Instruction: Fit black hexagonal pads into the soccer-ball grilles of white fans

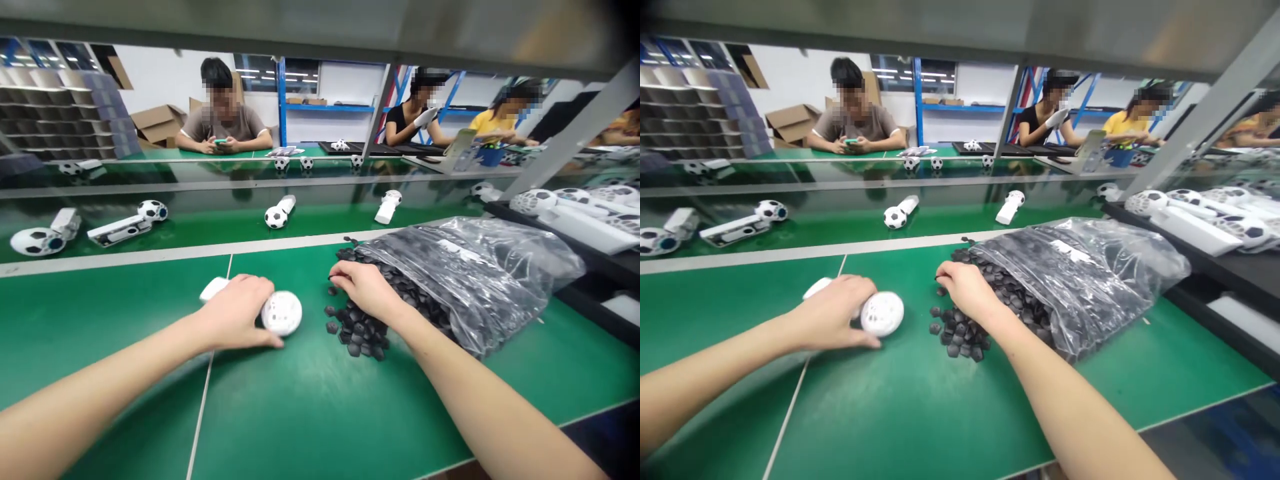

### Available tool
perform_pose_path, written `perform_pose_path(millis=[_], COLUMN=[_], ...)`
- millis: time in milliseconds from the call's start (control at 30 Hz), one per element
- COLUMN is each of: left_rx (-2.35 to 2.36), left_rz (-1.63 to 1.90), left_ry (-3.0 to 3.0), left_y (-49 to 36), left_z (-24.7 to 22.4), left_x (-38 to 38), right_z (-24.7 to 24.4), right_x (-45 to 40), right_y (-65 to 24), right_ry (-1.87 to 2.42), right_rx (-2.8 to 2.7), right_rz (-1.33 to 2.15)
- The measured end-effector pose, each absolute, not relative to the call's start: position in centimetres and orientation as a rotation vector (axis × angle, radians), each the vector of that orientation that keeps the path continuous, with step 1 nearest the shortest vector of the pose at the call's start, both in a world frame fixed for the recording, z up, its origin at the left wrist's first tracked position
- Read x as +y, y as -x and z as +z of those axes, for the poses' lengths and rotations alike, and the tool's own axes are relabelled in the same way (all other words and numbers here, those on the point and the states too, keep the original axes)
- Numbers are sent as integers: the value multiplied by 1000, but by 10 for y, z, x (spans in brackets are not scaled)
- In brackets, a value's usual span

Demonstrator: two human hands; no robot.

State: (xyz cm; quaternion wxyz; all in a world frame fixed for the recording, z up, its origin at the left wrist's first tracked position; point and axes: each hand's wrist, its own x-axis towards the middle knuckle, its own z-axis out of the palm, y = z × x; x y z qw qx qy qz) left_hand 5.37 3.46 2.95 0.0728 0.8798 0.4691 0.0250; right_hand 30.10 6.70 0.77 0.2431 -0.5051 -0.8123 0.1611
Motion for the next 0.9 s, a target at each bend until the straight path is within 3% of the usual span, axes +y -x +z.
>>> perform_pose_path(millis=[133, 367, 567, 900], left_rx=[1757, 1624, 1495, 1492], left_rz=[164, 139, 294, 364], left_ry=[-2423, -2427, -2374, -2279], left_y=[-73, -85, -79, -80], left_z=[15, 14, 16, 16], left_x=[39, 33, 36, 38], right_z=[7, -2, -9, -16], right_x=[59, 39, 36, 36], right_y=[-292, -272, -266, -263], right_ry=[1140, 893, 898, 1072], right_rx=[-2128, -2098, -2071, -1893], right_rz=[520, 751, 749, 1029])
